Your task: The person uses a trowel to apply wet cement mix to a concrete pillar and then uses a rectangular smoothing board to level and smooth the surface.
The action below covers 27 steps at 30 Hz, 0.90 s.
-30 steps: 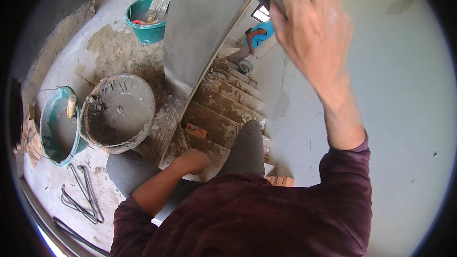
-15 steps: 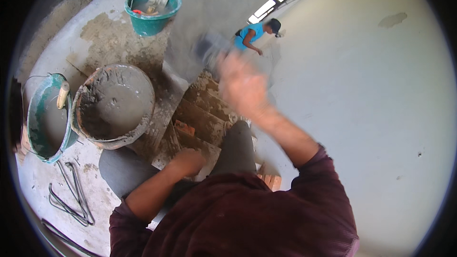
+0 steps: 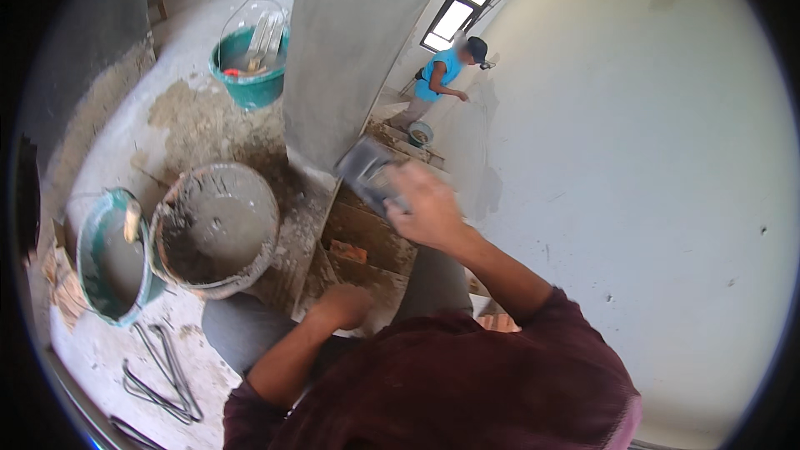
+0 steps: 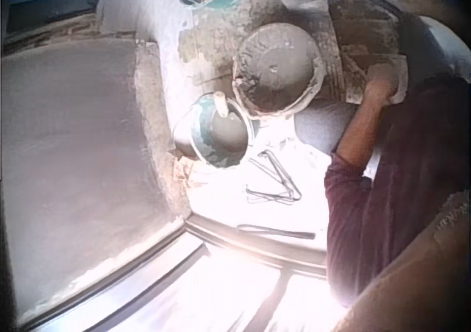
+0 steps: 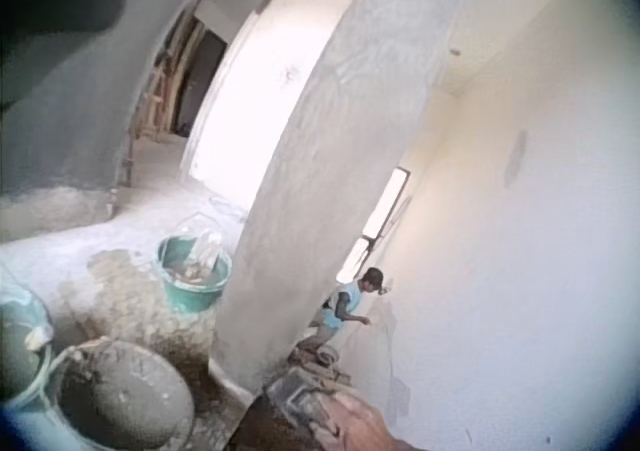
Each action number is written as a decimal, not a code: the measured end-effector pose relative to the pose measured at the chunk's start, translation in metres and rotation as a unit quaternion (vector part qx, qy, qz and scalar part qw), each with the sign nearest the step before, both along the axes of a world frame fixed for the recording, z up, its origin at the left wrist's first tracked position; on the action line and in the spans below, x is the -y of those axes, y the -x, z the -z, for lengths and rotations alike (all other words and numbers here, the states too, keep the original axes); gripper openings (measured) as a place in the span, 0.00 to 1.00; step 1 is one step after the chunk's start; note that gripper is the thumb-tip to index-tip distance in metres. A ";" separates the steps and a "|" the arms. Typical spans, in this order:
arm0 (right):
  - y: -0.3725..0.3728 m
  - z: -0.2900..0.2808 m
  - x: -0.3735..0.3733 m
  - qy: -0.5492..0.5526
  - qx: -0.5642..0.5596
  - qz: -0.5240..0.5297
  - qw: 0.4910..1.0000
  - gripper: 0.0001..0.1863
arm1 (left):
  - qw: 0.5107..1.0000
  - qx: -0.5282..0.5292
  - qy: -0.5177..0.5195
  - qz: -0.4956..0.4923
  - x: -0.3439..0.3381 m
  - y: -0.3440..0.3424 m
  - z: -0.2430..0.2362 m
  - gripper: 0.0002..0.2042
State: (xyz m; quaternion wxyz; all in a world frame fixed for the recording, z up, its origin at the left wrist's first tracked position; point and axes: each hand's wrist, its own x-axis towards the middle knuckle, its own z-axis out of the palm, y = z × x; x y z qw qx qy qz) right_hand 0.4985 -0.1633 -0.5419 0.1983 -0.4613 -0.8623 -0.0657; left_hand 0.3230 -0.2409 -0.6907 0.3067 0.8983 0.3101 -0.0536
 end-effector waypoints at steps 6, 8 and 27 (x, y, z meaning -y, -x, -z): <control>-0.004 -0.171 -0.075 -0.135 -0.457 -0.075 0.876 0.24 | 0.996 -0.069 0.039 0.039 -0.006 -0.002 0.014 0.13; 0.019 -0.222 -0.115 -0.138 -0.513 -0.185 0.827 0.27 | 0.992 -0.111 0.059 0.031 -0.005 0.001 0.018 0.13; 0.001 -0.047 -0.138 -0.065 -0.595 -0.077 0.797 0.24 | 0.977 -0.134 0.157 0.059 -0.006 -0.009 0.071 0.14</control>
